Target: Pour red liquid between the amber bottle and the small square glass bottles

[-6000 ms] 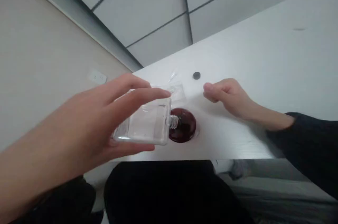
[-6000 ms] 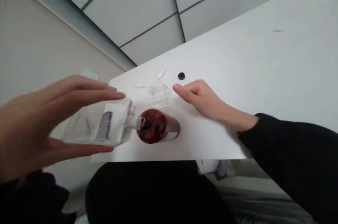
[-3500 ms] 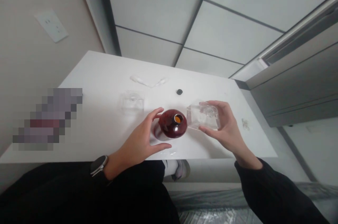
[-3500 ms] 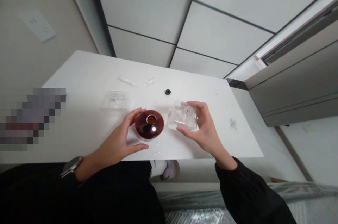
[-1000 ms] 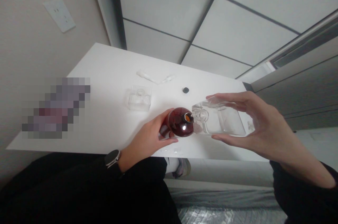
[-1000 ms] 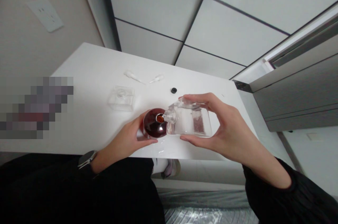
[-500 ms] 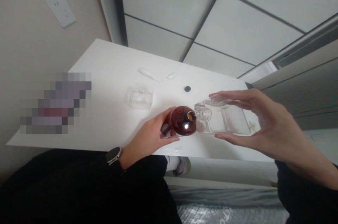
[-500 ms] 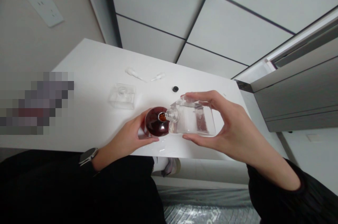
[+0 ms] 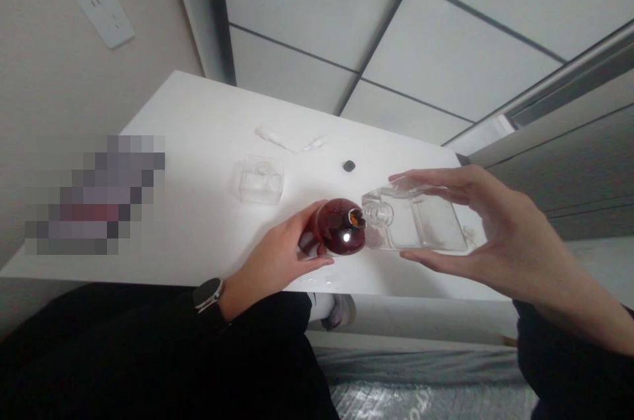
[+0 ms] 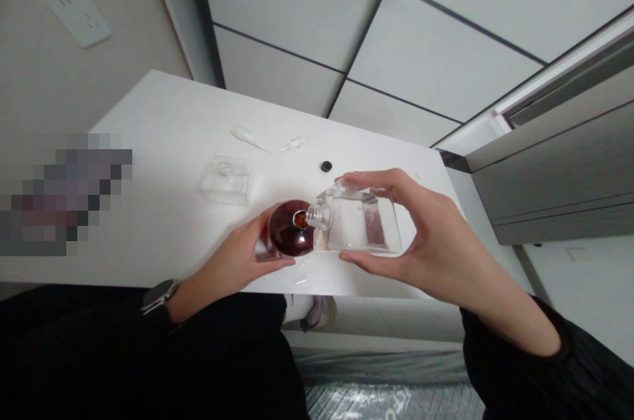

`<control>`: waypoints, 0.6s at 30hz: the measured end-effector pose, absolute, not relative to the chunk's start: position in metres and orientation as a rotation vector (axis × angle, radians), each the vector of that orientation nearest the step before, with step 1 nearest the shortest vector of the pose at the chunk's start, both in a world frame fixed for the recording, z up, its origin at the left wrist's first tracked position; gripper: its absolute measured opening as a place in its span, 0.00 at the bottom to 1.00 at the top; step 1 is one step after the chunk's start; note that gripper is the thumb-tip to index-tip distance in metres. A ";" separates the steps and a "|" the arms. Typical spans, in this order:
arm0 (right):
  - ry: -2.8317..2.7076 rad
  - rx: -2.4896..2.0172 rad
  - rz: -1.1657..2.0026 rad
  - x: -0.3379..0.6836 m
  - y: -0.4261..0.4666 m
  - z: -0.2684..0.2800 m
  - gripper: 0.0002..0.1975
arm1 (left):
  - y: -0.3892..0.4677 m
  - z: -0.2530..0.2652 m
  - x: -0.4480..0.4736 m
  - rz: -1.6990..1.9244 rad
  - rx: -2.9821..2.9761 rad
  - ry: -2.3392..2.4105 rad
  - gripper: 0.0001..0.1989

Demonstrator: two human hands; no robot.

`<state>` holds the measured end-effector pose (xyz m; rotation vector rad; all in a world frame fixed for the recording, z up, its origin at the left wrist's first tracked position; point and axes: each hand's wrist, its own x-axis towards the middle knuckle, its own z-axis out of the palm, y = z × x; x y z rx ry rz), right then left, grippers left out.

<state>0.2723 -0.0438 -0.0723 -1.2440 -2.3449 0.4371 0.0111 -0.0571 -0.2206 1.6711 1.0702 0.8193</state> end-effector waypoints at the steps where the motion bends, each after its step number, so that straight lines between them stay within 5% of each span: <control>1: -2.348 -1.242 0.438 0.272 -0.044 -0.072 0.32 | -0.057 -0.221 0.011 0.819 1.670 1.068 0.41; 18: -2.396 -1.220 0.357 0.270 -0.043 -0.069 0.30 | -0.059 -0.221 0.011 0.812 1.666 1.072 0.41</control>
